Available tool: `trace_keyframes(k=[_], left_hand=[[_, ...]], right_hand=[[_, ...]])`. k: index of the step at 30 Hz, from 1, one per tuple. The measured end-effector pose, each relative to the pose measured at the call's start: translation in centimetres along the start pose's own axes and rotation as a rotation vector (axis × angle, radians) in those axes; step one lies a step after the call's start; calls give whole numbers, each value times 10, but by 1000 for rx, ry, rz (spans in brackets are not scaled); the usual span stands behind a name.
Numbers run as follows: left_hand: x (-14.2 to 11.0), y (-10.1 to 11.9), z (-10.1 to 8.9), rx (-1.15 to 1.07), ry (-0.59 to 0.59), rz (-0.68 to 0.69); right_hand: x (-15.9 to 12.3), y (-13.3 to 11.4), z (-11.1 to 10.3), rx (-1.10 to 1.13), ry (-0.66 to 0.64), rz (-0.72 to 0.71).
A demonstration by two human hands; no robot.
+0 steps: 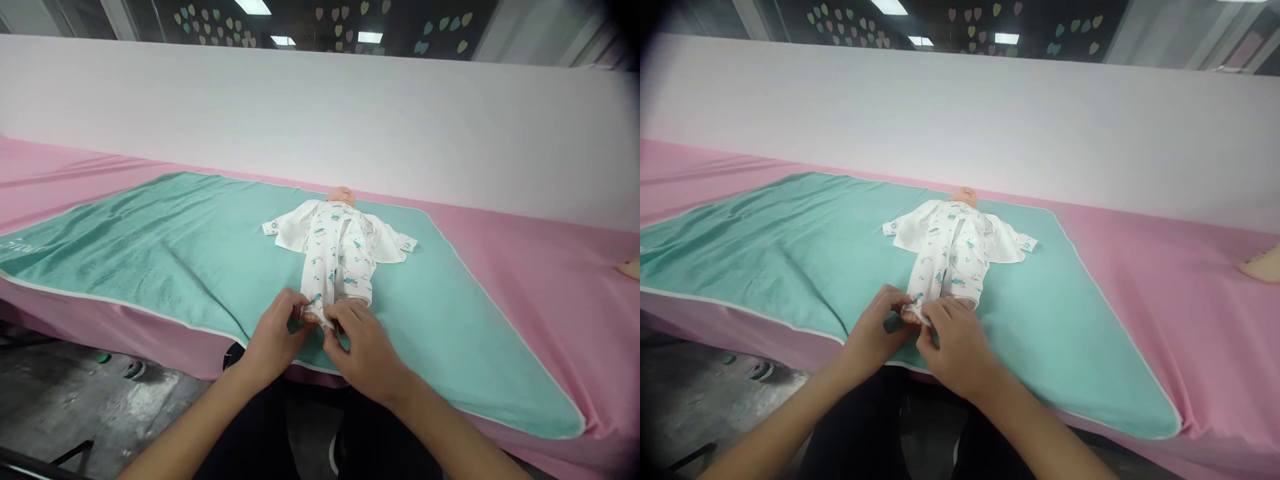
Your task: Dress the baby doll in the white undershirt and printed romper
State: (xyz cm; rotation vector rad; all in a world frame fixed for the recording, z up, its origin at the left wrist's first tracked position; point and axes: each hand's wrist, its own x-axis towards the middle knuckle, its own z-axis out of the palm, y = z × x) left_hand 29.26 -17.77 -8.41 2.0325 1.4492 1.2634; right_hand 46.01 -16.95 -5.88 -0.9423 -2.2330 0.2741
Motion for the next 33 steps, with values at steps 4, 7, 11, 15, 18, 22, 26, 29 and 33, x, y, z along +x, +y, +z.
trace_keyframes(k=[4,7,11,15,18,22,26,29,33], left_hand=[[-16,-2,0,-9,-11,-83],[-25,-5,-3,7,-52,-27],[-28,-3,-6,52,48,137],[-14,17,4,141,55,293],[5,34,18,259,-21,319],[24,42,31,403,-146,293],[29,40,34,458,-214,311],[31,39,37,495,-212,302],[35,39,43,566,-181,281]], right_hand=[[-10,-9,-3,53,-78,-56],[-20,2,-11,44,-127,-122],[-31,39,-24,-46,54,119],[-30,66,-24,-151,68,329],[-24,69,-17,-153,44,315],[-20,65,-17,-37,86,344],[-22,63,-24,185,126,426],[-23,63,-25,232,93,416],[-22,62,-22,185,78,504]])
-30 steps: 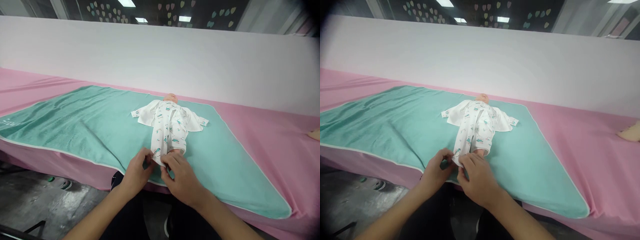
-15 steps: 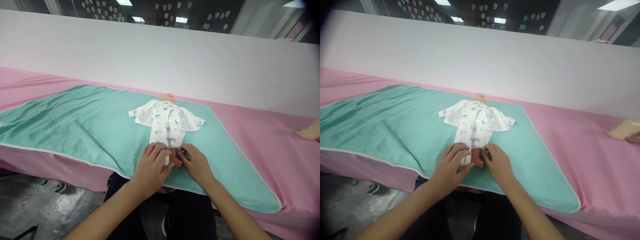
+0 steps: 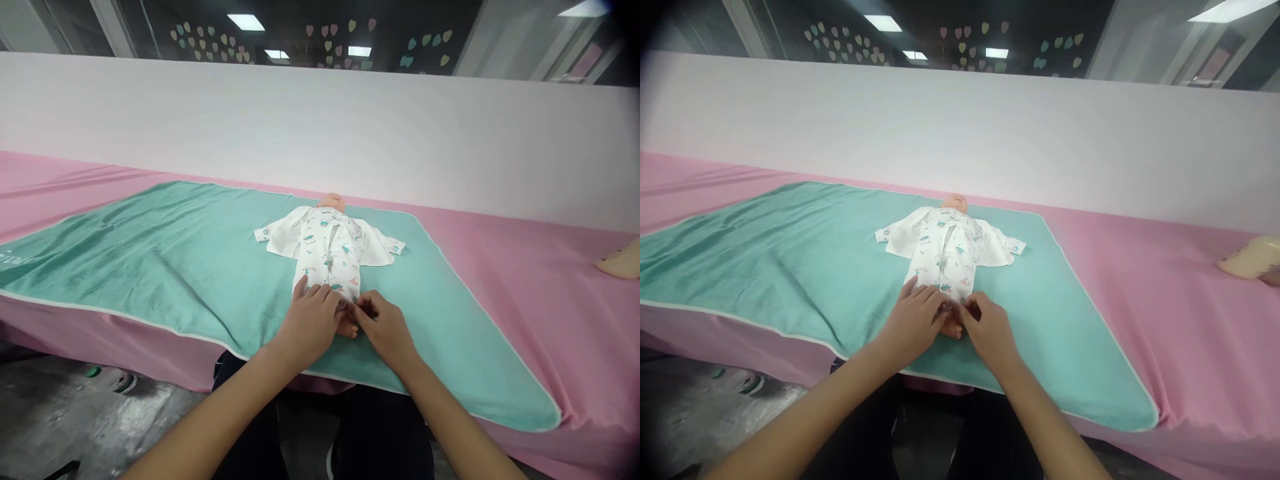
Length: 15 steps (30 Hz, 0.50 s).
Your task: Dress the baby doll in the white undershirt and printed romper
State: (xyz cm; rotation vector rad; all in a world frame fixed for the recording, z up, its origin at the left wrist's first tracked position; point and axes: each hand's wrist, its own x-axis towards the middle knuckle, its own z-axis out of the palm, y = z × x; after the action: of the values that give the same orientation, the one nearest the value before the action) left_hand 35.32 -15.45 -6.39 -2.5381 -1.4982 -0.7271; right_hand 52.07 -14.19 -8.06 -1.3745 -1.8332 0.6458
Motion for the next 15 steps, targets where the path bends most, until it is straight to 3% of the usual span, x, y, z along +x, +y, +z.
trace_keyframes(k=[6,11,15], left_hand=[[4,3,2,43,27,26],[-3,4,-7,-257,92,-24],[-13,11,-16,-437,118,-29]], right_hand=[[-1,-1,2,-12,-23,-57],[-2,-6,-2,167,-111,-92],[-4,-7,-3,152,-137,-122]])
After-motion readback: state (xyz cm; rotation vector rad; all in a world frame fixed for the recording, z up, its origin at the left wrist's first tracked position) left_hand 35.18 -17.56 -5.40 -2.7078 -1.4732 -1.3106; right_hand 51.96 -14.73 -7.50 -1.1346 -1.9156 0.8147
